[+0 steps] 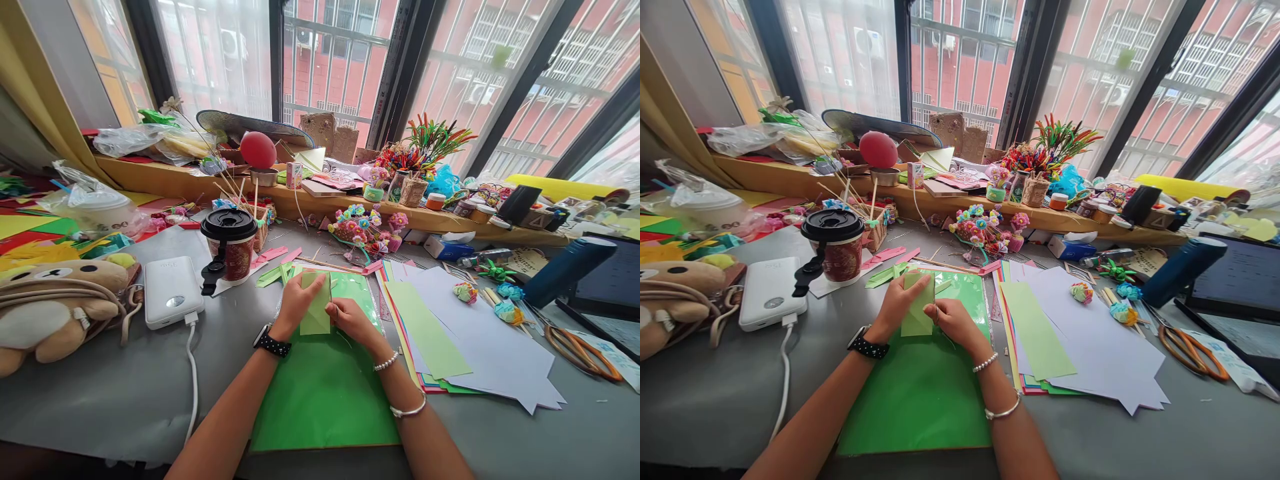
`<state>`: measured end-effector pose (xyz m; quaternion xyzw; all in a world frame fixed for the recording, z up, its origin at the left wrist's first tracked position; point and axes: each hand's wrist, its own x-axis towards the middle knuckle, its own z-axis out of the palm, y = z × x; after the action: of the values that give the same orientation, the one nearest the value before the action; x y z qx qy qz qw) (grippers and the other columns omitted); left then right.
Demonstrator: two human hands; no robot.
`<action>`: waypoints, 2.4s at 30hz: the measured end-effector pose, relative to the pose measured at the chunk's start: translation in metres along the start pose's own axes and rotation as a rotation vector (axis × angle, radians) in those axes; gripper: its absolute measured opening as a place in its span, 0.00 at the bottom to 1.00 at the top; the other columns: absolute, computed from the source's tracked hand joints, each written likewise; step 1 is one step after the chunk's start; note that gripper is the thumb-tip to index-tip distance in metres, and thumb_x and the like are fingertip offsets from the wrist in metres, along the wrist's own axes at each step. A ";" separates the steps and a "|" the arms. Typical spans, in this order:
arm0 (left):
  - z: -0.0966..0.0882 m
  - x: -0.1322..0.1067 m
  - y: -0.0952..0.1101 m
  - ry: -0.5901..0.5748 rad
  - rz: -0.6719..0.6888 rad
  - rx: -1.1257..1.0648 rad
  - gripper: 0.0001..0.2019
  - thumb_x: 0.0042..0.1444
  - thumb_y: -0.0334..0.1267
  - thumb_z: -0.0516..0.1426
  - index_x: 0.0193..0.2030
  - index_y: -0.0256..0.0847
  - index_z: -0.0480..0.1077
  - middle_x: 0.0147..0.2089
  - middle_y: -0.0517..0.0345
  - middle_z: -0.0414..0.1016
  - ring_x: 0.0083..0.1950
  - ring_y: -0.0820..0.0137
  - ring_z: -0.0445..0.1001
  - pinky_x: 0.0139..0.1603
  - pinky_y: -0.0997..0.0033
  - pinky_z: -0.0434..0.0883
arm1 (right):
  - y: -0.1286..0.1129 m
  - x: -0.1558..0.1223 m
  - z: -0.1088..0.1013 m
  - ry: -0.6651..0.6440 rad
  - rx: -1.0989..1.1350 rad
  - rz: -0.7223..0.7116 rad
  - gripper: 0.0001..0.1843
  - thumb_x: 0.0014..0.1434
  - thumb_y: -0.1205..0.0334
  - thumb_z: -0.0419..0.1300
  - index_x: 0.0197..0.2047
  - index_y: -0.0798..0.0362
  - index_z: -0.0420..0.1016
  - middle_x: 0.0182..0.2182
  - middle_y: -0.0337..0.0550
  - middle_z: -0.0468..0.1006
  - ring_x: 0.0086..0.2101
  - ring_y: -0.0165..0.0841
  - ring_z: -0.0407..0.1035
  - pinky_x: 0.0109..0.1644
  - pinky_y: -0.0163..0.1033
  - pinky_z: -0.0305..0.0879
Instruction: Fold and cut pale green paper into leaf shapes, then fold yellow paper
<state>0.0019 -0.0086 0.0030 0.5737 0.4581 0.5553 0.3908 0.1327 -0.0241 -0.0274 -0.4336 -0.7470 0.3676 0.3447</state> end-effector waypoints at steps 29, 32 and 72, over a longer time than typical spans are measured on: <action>-0.003 0.002 -0.003 -0.108 -0.003 0.003 0.13 0.45 0.45 0.55 0.19 0.38 0.61 0.19 0.66 0.57 0.22 0.77 0.57 0.24 0.77 0.58 | 0.001 0.000 0.000 0.022 0.023 0.006 0.32 0.47 0.31 0.40 0.18 0.54 0.55 0.15 0.35 0.57 0.19 0.25 0.51 0.21 0.32 0.47; -0.002 0.002 -0.003 -0.113 -0.014 0.003 0.13 0.44 0.45 0.55 0.20 0.37 0.63 0.19 0.65 0.58 0.22 0.77 0.57 0.23 0.77 0.58 | 0.002 0.000 0.000 0.018 0.016 -0.002 0.32 0.47 0.31 0.39 0.18 0.54 0.55 0.15 0.35 0.57 0.19 0.25 0.51 0.21 0.32 0.47; -0.002 0.001 0.000 -0.014 -0.061 -0.114 0.14 0.43 0.47 0.57 0.23 0.36 0.66 0.20 0.65 0.63 0.21 0.77 0.61 0.21 0.78 0.59 | -0.003 0.001 -0.004 0.215 0.300 0.078 0.20 0.41 0.46 0.61 0.22 0.57 0.66 0.17 0.33 0.58 0.20 0.24 0.50 0.23 0.32 0.47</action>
<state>-0.0002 -0.0081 0.0033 0.5402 0.4401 0.5642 0.4429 0.1346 -0.0228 -0.0224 -0.4428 -0.6251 0.4397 0.4689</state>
